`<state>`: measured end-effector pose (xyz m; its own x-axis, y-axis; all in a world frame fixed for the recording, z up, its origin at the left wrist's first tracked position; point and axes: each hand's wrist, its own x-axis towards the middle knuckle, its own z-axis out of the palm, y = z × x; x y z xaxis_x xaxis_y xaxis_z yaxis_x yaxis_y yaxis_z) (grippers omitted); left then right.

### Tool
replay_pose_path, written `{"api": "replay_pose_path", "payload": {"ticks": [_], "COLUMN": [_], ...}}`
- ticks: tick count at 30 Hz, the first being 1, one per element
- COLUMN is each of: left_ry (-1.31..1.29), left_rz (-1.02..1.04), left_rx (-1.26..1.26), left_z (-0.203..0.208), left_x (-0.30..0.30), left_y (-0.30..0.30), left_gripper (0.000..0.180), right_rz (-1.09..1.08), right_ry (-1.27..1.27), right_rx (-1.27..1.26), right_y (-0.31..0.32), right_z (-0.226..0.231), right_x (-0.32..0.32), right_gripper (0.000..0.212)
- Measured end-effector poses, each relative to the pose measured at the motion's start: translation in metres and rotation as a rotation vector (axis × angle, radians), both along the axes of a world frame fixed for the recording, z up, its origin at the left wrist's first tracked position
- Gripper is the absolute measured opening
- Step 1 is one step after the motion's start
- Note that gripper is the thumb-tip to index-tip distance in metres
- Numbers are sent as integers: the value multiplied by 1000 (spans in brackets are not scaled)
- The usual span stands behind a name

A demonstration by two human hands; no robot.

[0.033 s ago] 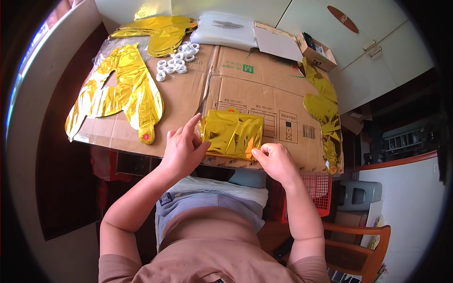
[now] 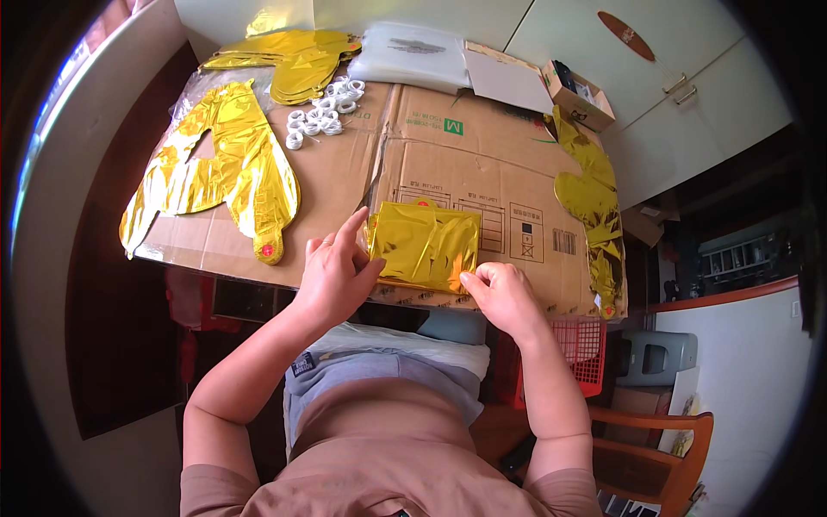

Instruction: Folding a deflated gold foil balloon into a compact square shape.

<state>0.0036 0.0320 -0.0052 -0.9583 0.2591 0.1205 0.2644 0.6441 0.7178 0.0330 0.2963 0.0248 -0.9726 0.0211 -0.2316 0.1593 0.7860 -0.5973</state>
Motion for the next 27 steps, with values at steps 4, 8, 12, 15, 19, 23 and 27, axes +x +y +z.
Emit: {"api": "replay_pose_path", "payload": {"ticks": [4, 8, 12, 15, 19, 23, 27], "left_ry": [55, 92, 108, 62, 38, 37, 84], "left_rz": [21, 22, 8, -13, -44, -63, -63], "left_rx": [20, 60, 88, 121, 147, 110, 87], "left_z": [-7, -11, -12, -8, -7, -6, -9], "left_x": [3, 4, 6, 7, 8, 8, 8], "left_y": [1, 1, -1, -3, -7, -7, -8], "left_gripper": [69, 68, 68, 68, 67, 68, 69], "right_rz": [8, -49, -61, -29, -20, -13, 11], "right_ry": [81, 100, 157, 159, 111, 120, 203], "right_rx": [36, -57, -101, -79, -108, -104, -63], "right_y": [-1, -2, 4, 5, 6, 7, 3], "right_z": [-7, -8, -17, -15, -9, -10, -13], "right_x": [5, 10, 13, 12, 11, 10, 12], "right_gripper": [35, 31, 28, 27, 25, 25, 25]}}
